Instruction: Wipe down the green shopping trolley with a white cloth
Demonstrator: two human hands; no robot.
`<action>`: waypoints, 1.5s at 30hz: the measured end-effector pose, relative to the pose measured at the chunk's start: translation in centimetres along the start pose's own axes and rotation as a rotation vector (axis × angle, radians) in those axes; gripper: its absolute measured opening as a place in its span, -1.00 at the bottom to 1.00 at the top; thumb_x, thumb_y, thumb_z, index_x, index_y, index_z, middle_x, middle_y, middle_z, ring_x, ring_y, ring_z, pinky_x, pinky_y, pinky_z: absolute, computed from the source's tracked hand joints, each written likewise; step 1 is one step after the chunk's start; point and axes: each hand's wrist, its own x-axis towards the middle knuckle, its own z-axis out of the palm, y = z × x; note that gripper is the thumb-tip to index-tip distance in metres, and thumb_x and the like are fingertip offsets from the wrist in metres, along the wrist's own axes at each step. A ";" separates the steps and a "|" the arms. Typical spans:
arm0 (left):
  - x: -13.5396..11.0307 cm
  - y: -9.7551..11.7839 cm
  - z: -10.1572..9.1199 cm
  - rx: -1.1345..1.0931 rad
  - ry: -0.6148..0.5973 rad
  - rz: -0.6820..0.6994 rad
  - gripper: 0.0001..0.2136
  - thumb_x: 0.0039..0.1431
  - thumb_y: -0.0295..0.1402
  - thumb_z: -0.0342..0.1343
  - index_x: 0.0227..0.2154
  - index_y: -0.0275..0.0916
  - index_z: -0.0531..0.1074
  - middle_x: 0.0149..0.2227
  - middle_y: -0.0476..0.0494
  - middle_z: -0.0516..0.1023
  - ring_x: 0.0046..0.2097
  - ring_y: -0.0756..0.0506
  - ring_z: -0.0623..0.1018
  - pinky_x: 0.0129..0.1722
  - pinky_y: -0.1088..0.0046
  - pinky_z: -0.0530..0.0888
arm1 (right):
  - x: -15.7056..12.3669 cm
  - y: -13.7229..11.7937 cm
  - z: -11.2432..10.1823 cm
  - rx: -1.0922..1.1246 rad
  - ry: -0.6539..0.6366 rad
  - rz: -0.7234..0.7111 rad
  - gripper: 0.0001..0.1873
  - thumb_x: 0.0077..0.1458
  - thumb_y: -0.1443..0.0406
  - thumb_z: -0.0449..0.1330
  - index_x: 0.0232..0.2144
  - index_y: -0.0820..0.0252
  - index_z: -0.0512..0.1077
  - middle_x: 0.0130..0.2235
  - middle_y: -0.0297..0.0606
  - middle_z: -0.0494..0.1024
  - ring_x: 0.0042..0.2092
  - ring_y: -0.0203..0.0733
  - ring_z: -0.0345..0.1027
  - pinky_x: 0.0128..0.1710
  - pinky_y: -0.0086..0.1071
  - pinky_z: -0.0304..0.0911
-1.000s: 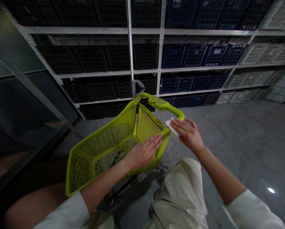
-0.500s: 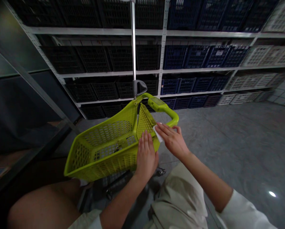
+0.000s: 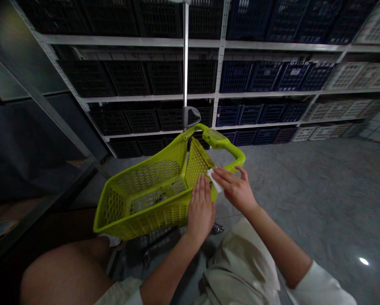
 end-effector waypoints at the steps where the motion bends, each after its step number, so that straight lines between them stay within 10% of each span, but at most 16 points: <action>1: 0.0 -0.2 0.1 -0.004 0.004 0.013 -0.30 0.21 -0.54 -0.02 0.38 -0.56 -0.11 0.43 -0.50 -0.07 0.45 -0.27 -0.06 0.38 0.08 0.22 | -0.2 1.2 -0.3 -0.029 0.020 0.032 -0.36 0.09 0.53 0.04 0.18 -0.01 0.34 0.18 -0.21 0.50 0.12 -0.12 0.46 0.32 -0.05 -0.20; 5: 0.1 -0.3 0.5 -0.031 0.009 0.037 -0.27 0.22 -0.54 -0.03 0.40 -0.52 -0.18 0.43 -0.49 -0.06 0.45 -0.26 -0.03 0.36 0.06 0.26 | -0.5 3.4 -0.4 -0.137 0.147 0.228 -0.31 0.03 0.55 0.03 0.17 -0.04 0.37 0.16 -0.20 0.53 0.08 -0.05 0.50 0.36 0.08 -0.31; 11: 0.3 0.6 0.7 -0.019 0.017 0.009 -0.31 0.26 -0.55 -0.08 0.40 -0.51 -0.19 0.43 -0.44 -0.07 0.45 -0.22 -0.04 0.38 0.10 0.23 | -0.1 -1.9 1.4 -0.019 0.044 0.069 -0.37 0.15 0.54 -0.03 0.20 0.01 0.34 0.16 -0.23 0.53 0.13 -0.16 0.46 0.41 -0.06 -0.34; 18: 0.3 0.7 0.9 -0.039 0.017 0.018 -0.33 0.26 -0.55 -0.08 0.40 -0.50 -0.15 0.43 -0.45 -0.05 0.44 -0.26 -0.01 0.36 0.08 0.25 | -0.5 5.4 -0.3 -0.154 0.150 0.218 -0.32 0.08 0.57 -0.01 0.18 -0.03 0.39 0.11 -0.20 0.57 0.07 -0.04 0.51 0.37 0.17 -0.33; 25: 0.4 1.1 0.8 -0.018 0.035 0.002 -0.35 0.27 -0.56 -0.09 0.40 -0.44 -0.10 0.42 -0.40 0.02 0.44 -0.21 0.02 0.38 0.14 0.24 | -0.6 -0.5 0.9 -0.031 0.005 0.000 -0.37 0.16 0.55 -0.03 0.21 0.05 0.33 0.17 -0.22 0.52 0.14 -0.18 0.45 0.42 -0.05 -0.35; 31: 0.4 1.1 0.4 0.045 0.021 0.026 -0.41 0.26 -0.53 -0.06 0.35 -0.51 0.04 0.42 -0.43 0.03 0.43 -0.24 0.07 0.34 0.17 0.29 | -0.8 5.2 0.0 -0.183 0.111 0.227 -0.37 0.08 0.57 -0.02 0.12 0.01 0.42 0.11 -0.22 0.57 0.08 -0.09 0.50 0.38 0.12 -0.38; 38: 0.5 1.2 0.2 0.134 0.052 0.038 -0.44 0.27 -0.52 -0.06 0.33 -0.57 0.09 0.40 -0.43 0.06 0.41 -0.23 0.14 0.34 0.24 0.29 | -0.7 -0.8 1.5 -0.069 0.037 0.042 -0.43 0.15 0.56 -0.03 0.14 0.09 0.40 0.16 -0.22 0.53 0.15 -0.20 0.44 0.40 -0.08 -0.33; 45: 0.5 1.1 0.2 0.116 0.025 0.052 -0.41 0.27 -0.50 -0.04 0.34 -0.59 0.05 0.41 -0.46 0.02 0.41 -0.25 0.14 0.33 0.22 0.31 | -0.7 5.6 0.1 -0.212 0.168 0.300 -0.39 0.09 0.58 -0.04 0.10 0.06 0.44 0.11 -0.18 0.56 0.13 -0.07 0.46 0.36 0.08 -0.33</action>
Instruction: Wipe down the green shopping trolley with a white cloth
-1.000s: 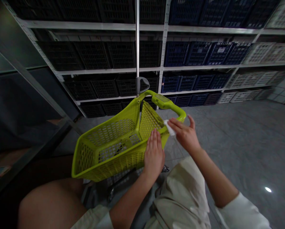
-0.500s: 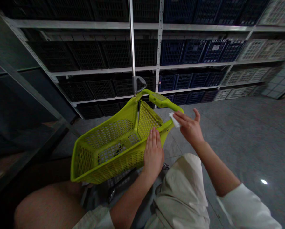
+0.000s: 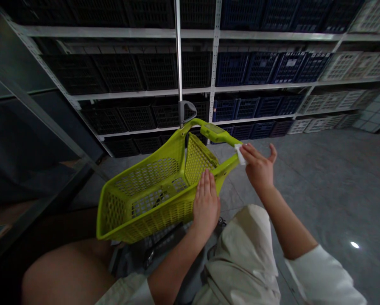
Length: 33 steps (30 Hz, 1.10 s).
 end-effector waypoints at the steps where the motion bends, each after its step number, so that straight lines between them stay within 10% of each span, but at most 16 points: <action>1: 0.0 0.1 0.1 -0.002 0.000 -0.005 -0.41 0.27 -0.50 -0.04 0.34 -0.58 0.05 0.41 -0.47 0.02 0.41 -0.25 0.13 0.33 0.22 0.30 | -0.3 -0.8 0.0 0.003 -0.002 -0.013 -0.38 0.08 0.59 -0.04 0.11 0.08 0.43 0.12 -0.18 0.56 0.13 -0.08 0.46 0.36 0.06 -0.32; 6: 0.0 0.2 0.3 0.012 0.006 -0.018 -0.41 0.28 -0.50 -0.04 0.34 -0.59 0.05 0.42 -0.47 0.02 0.42 -0.24 0.10 0.35 0.21 0.27 | -2.0 -5.8 -0.6 0.156 -0.149 -0.286 -0.39 0.13 0.58 -0.05 0.15 0.10 0.38 0.17 -0.22 0.51 0.20 -0.18 0.39 0.37 -0.09 -0.21; 13: 0.0 -0.1 0.2 -0.009 -0.001 0.002 -0.41 0.28 -0.50 -0.05 0.35 -0.56 0.04 0.42 -0.44 0.04 0.42 -0.24 0.14 0.33 0.25 0.30 | 0.2 1.3 0.2 0.010 0.026 -0.039 -0.40 0.09 0.57 -0.02 0.10 0.09 0.45 0.10 -0.15 0.57 0.11 -0.04 0.48 0.34 0.10 -0.20; 20: 0.1 0.1 0.2 0.015 0.023 -0.011 -0.44 0.29 -0.50 -0.07 0.33 -0.56 0.09 0.40 -0.42 0.09 0.41 -0.23 0.16 0.34 0.26 0.28 | -1.9 -5.6 -0.5 0.147 -0.131 -0.294 -0.41 0.14 0.57 -0.04 0.15 0.10 0.38 0.16 -0.21 0.52 0.19 -0.19 0.40 0.37 -0.10 -0.18; 27: 0.0 -0.1 0.2 -0.027 0.017 -0.006 -0.43 0.28 -0.50 -0.06 0.34 -0.50 0.08 0.41 -0.41 0.08 0.41 -0.21 0.14 0.33 0.25 0.30 | 0.4 0.5 0.2 0.008 -0.001 -0.007 -0.40 0.07 0.58 -0.03 0.08 0.09 0.46 0.11 -0.17 0.57 0.13 -0.08 0.46 0.35 0.07 -0.18; 33: 0.0 0.1 0.6 0.010 0.017 -0.020 -0.42 0.28 -0.50 -0.05 0.34 -0.55 0.06 0.42 -0.42 0.05 0.42 -0.22 0.12 0.36 0.26 0.25 | -2.0 -6.6 -0.1 0.113 -0.109 -0.216 -0.38 0.11 0.57 -0.04 0.15 0.10 0.40 0.15 -0.20 0.53 0.17 -0.17 0.42 0.41 -0.05 -0.24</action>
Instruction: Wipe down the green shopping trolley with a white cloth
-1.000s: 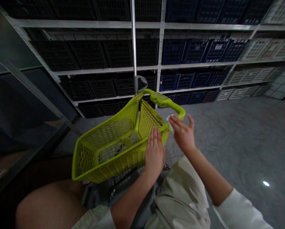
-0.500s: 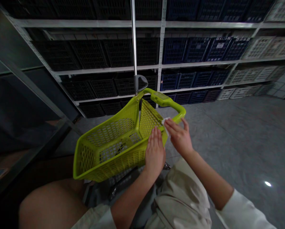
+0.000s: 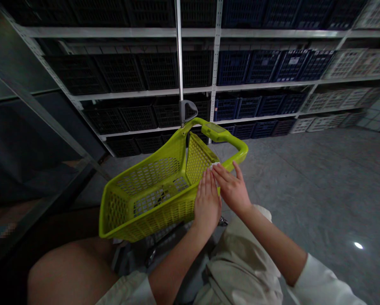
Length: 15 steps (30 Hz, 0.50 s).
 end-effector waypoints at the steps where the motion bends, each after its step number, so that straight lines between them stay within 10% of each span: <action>1: 0.0 0.0 0.0 0.000 -0.002 0.001 -0.42 0.28 -0.50 -0.05 0.34 -0.55 0.06 0.42 -0.42 0.05 0.42 -0.22 0.12 0.36 0.26 0.25 | -0.1 0.0 -0.1 0.026 -0.027 -0.036 -0.37 0.11 0.57 -0.04 0.16 0.08 0.40 0.17 -0.22 0.51 0.18 -0.18 0.41 0.41 -0.07 -0.21; 8: 0.0 -0.1 0.0 -0.043 -0.011 0.007 -0.39 0.26 -0.50 -0.03 0.36 -0.49 0.04 0.43 -0.42 0.02 0.43 -0.21 0.09 0.34 0.22 0.29 | 0.8 7.1 -0.7 -0.062 0.071 0.191 -0.37 0.06 0.58 -0.02 0.11 0.07 0.45 0.12 -0.19 0.55 0.13 -0.07 0.46 0.37 0.08 -0.15; 15: 0.0 0.1 -0.1 -0.016 0.009 -0.008 -0.42 0.28 -0.51 -0.05 0.34 -0.51 0.08 0.42 -0.41 0.07 0.43 -0.20 0.11 0.36 0.24 0.26 | -0.4 -0.7 0.0 0.077 -0.028 -0.073 -0.38 0.15 0.56 -0.04 0.22 0.14 0.34 0.20 -0.17 0.48 0.24 -0.18 0.34 0.38 -0.13 -0.08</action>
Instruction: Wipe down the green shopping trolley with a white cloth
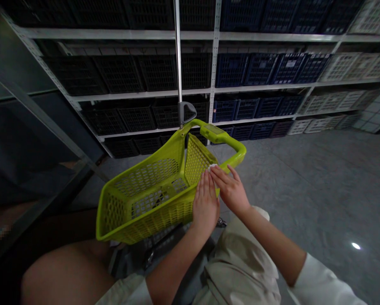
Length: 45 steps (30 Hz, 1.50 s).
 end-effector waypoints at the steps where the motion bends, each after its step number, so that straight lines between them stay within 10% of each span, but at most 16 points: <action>1: 0.0 0.0 0.0 -0.001 -0.001 0.002 -0.42 0.28 -0.51 -0.05 0.34 -0.52 0.07 0.42 -0.41 0.06 0.43 -0.20 0.10 0.36 0.24 0.26 | -0.1 0.5 -0.1 0.002 -0.002 -0.022 -0.37 0.16 0.56 -0.04 0.22 0.13 0.33 0.20 -0.18 0.48 0.24 -0.18 0.34 0.38 -0.13 -0.09; 7: -0.1 -0.1 0.0 -0.017 -0.016 0.019 -0.38 0.26 -0.50 -0.02 0.36 -0.55 0.02 0.42 -0.46 0.01 0.43 -0.22 0.09 0.35 0.24 0.27 | 0.2 7.3 -0.8 -0.146 0.148 0.183 -0.36 0.13 0.58 -0.03 0.18 0.06 0.39 0.15 -0.18 0.54 0.18 -0.09 0.41 0.37 0.03 -0.13; 14: 0.0 0.0 0.2 0.004 0.005 0.006 -0.43 0.28 -0.51 -0.06 0.34 -0.55 0.07 0.41 -0.46 0.07 0.43 -0.21 0.09 0.35 0.22 0.26 | -0.1 0.7 0.2 -0.014 0.038 0.030 -0.38 0.15 0.57 -0.05 0.20 0.11 0.36 0.19 -0.19 0.50 0.22 -0.18 0.36 0.36 -0.13 -0.02; 20: -0.1 -0.2 0.2 -0.010 -0.006 0.026 -0.39 0.27 -0.51 -0.03 0.35 -0.54 0.03 0.42 -0.48 0.02 0.43 -0.23 0.10 0.34 0.22 0.29 | -0.3 6.8 -0.6 -0.160 0.191 0.232 -0.35 0.09 0.57 -0.05 0.16 0.05 0.40 0.16 -0.18 0.52 0.15 -0.09 0.44 0.34 0.03 -0.06; 27: 0.0 0.0 0.4 0.014 0.020 0.011 -0.43 0.28 -0.53 -0.07 0.34 -0.55 0.07 0.40 -0.46 0.07 0.42 -0.24 0.12 0.34 0.20 0.28 | -0.5 1.5 0.2 -0.008 0.017 0.022 -0.32 0.15 0.57 -0.05 0.27 0.07 0.28 0.21 -0.18 0.47 0.25 -0.17 0.33 0.33 -0.14 0.02; 33: 0.0 -0.1 0.0 -0.017 -0.004 0.027 -0.42 0.28 -0.52 -0.05 0.35 -0.55 0.05 0.41 -0.49 0.06 0.42 -0.23 0.12 0.33 0.21 0.31 | -0.8 6.3 -0.2 -0.116 0.206 0.246 -0.26 0.07 0.58 -0.05 0.24 -0.02 0.32 0.19 -0.22 0.50 0.18 -0.12 0.41 0.35 -0.01 -0.04; 40: 0.0 0.0 0.1 0.005 0.001 0.015 -0.42 0.28 -0.52 -0.06 0.34 -0.57 0.06 0.41 -0.48 0.06 0.43 -0.24 0.10 0.35 0.23 0.26 | -1.7 2.0 0.8 -0.006 0.066 0.027 -0.28 0.16 0.57 -0.07 0.32 0.05 0.19 0.22 -0.18 0.45 0.27 -0.18 0.29 0.34 -0.15 0.05; 45: 0.0 -0.1 0.0 0.004 0.007 0.030 -0.43 0.29 -0.52 -0.07 0.34 -0.55 0.06 0.41 -0.45 0.07 0.42 -0.24 0.13 0.33 0.23 0.31 | -1.8 5.1 0.6 -0.134 0.253 0.264 -0.29 0.15 0.57 -0.08 0.28 -0.01 0.26 0.22 -0.18 0.46 0.21 -0.12 0.37 0.32 -0.03 0.07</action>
